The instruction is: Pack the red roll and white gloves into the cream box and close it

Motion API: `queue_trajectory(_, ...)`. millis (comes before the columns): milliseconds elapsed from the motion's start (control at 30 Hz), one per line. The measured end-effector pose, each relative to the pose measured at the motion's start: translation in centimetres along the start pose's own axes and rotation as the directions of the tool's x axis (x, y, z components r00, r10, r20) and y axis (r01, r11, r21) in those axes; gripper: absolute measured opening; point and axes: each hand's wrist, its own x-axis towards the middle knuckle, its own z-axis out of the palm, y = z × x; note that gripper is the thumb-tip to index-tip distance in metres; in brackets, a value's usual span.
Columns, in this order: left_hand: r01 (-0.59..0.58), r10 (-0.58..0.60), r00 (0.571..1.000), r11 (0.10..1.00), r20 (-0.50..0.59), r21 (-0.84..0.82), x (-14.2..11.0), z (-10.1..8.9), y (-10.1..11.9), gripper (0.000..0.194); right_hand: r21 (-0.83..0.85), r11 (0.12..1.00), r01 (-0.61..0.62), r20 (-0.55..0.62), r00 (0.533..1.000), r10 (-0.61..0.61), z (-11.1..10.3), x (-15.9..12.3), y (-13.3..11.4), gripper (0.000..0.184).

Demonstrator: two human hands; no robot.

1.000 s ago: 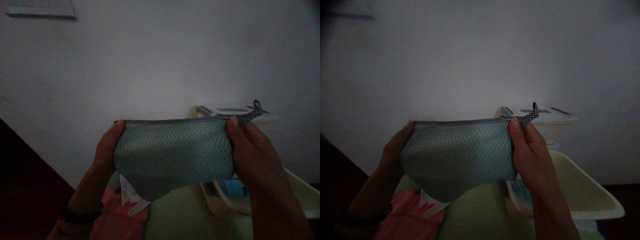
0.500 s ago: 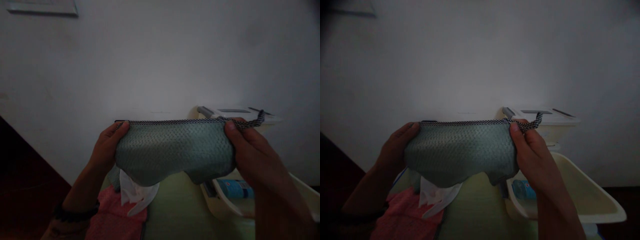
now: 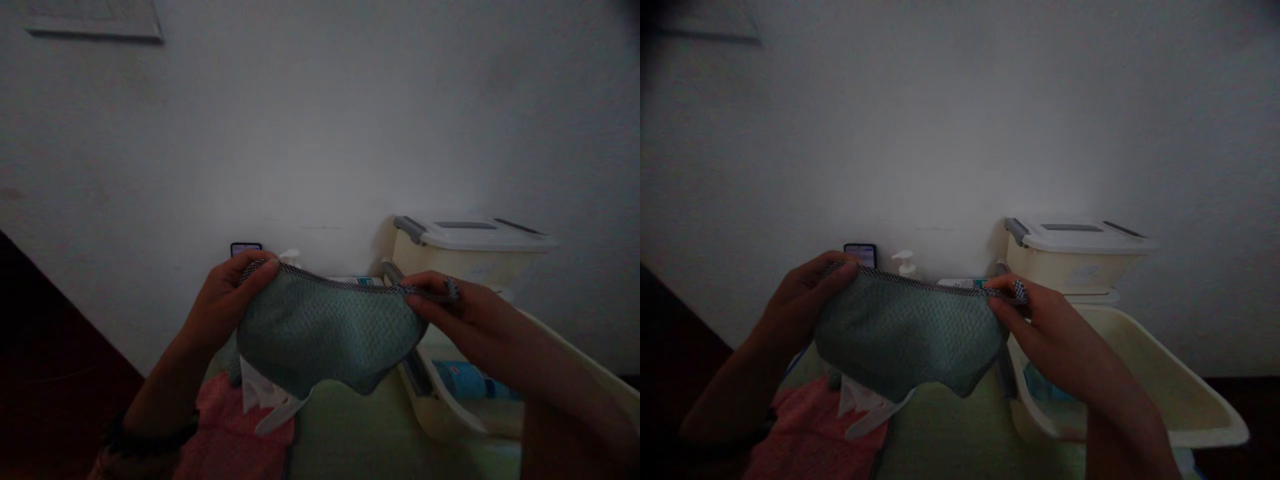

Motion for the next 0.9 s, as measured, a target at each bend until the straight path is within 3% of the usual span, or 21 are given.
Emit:
queue_trajectory(133,0.027,-0.058,0.991,0.968,-0.118,-0.250,0.6,-0.8,0.2,0.030,0.159,0.986,0.047,-0.239,0.971,-0.008,0.0,0.3,0.8,0.017)
queue_trajectory(267,0.018,-0.032,0.998,0.956,-0.045,-0.293,0.8,-1.8,0.1,0.035,0.407,0.911,0.063,-0.245,0.969,0.043,0.1,0.3,1.1,0.013)
queue_trajectory(533,0.039,-0.025,0.999,0.941,0.046,-0.337,1.2,-2.9,-1.3,0.029,0.675,0.734,0.075,-0.306,0.933,0.187,0.1,0.2,-0.7,0.007)
queue_trajectory(667,0.018,-0.026,0.999,0.978,-0.037,-0.207,0.9,-1.8,-0.6,0.028,0.651,0.758,0.028,-0.348,0.899,0.266,0.2,0.1,-0.5,0.011)
queue_trajectory(800,-0.047,0.043,0.996,0.998,-0.077,-0.044,0.7,-1.1,-0.2,0.018,0.402,0.911,-0.088,-0.117,0.982,0.146,-0.4,-0.1,0.2,0.022)
queue_trajectory(900,-0.048,0.049,0.999,0.997,0.003,-0.055,0.7,-1.3,-0.3,0.014,0.261,0.960,-0.102,-0.041,0.992,0.116,-0.6,0.0,0.5,0.025)
